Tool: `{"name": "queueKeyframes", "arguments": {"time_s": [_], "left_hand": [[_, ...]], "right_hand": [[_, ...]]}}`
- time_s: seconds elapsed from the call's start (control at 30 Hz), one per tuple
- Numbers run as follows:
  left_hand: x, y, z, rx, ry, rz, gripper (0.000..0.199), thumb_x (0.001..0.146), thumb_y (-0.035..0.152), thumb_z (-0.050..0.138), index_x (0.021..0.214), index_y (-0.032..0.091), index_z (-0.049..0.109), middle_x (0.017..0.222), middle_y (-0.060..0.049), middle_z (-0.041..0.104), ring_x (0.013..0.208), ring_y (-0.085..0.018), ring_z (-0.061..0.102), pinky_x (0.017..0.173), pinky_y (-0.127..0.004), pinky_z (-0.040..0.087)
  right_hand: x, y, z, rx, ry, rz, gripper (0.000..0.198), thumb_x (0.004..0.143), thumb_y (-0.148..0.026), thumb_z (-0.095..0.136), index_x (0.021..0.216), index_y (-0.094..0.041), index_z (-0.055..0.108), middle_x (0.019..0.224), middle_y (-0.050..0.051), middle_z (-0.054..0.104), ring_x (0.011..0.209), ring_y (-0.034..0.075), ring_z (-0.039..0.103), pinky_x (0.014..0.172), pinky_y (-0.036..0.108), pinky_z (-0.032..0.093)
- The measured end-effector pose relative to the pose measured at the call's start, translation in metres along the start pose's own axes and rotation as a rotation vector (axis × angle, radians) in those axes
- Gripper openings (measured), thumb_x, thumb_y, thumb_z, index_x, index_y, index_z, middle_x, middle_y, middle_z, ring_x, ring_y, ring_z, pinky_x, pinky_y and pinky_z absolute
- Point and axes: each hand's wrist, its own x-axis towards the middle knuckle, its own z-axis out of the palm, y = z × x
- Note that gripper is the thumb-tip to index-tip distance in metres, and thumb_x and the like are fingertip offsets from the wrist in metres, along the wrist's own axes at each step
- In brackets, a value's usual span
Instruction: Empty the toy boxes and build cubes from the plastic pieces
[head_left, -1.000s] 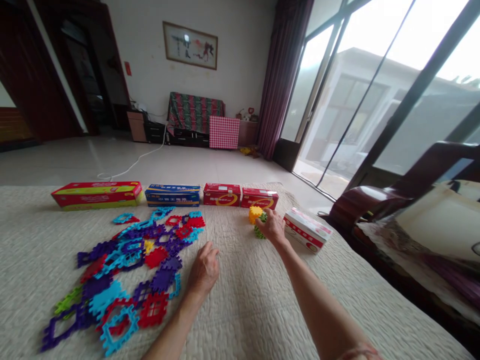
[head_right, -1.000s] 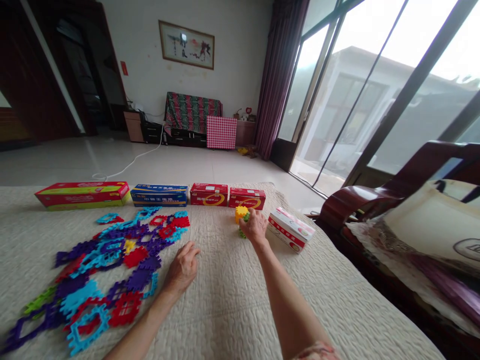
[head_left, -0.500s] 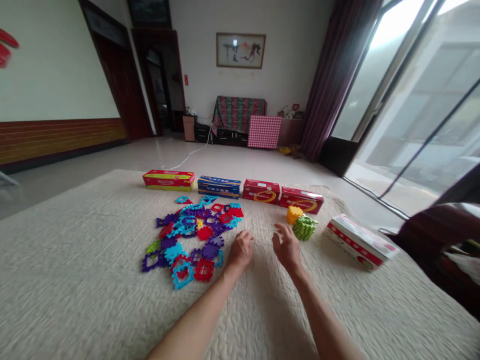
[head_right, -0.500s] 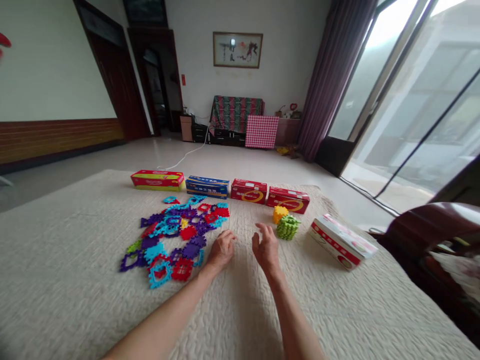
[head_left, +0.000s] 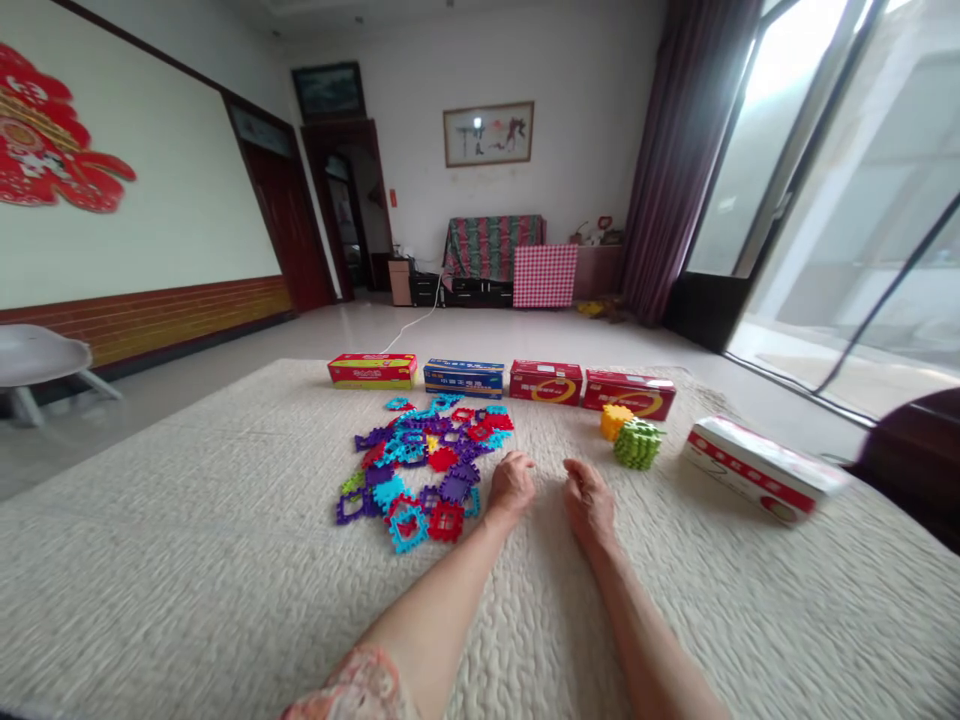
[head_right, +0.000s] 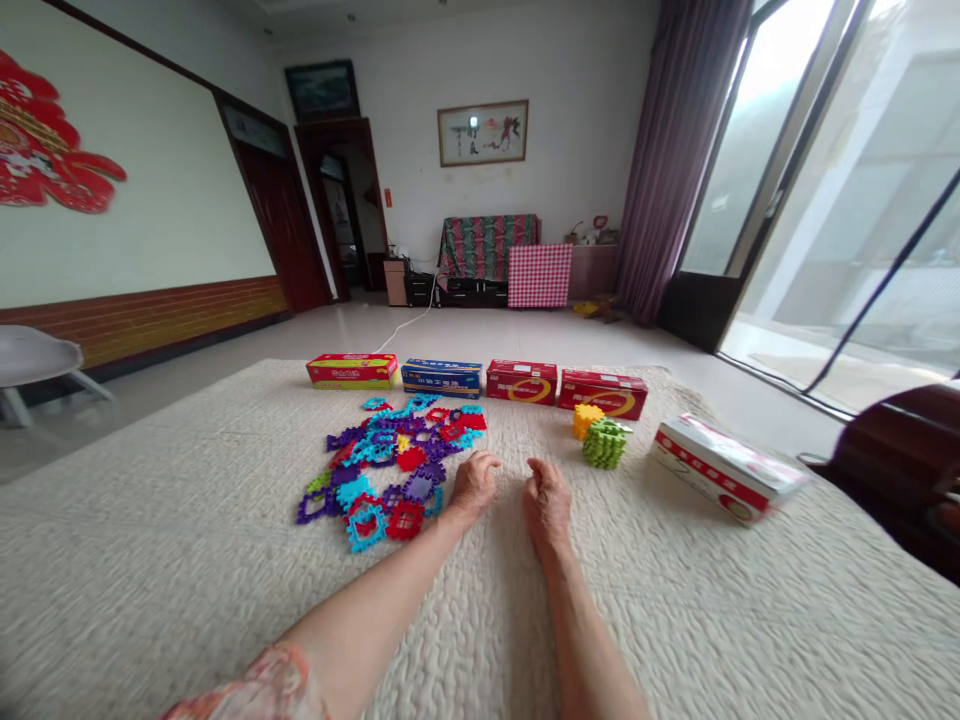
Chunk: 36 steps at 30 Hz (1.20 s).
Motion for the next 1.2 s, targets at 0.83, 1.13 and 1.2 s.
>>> {"name": "queueKeyframes", "arguments": {"time_s": [0.83, 1.13, 1.2], "left_hand": [[0.011, 0.007, -0.011, -0.053, -0.055, -0.095, 0.036, 0.073, -0.001, 0.048, 0.094, 0.013, 0.074, 0.097, -0.016, 0.073, 0.092, -0.022, 0.068, 0.085, -0.029, 0.052], [0.069, -0.055, -0.119, 0.205, 0.120, -0.218, 0.040, 0.083, 0.005, 0.044, 0.108, 0.021, 0.071, 0.110, -0.004, 0.072, 0.104, -0.014, 0.065, 0.096, -0.024, 0.047], [0.077, -0.077, -0.138, 0.263, 0.136, -0.286, 0.039, 0.084, 0.007, 0.045, 0.111, 0.021, 0.070, 0.113, -0.005, 0.071, 0.107, -0.016, 0.064, 0.096, -0.025, 0.047]], "right_hand": [[0.005, -0.013, -0.007, -0.114, -0.026, 0.120, 0.045, 0.069, -0.039, 0.039, 0.091, -0.018, 0.072, 0.098, 0.012, 0.073, 0.094, 0.028, 0.066, 0.088, 0.041, 0.049], [0.013, -0.014, 0.005, -0.476, -0.173, 0.043, 0.033, 0.076, -0.025, 0.043, 0.093, -0.019, 0.071, 0.096, 0.010, 0.070, 0.086, 0.024, 0.065, 0.075, 0.034, 0.047], [0.025, -0.025, 0.018, -0.564, -0.238, 0.095, 0.031, 0.077, -0.022, 0.046, 0.093, -0.018, 0.072, 0.093, 0.010, 0.070, 0.086, 0.024, 0.065, 0.073, 0.033, 0.047]]}}
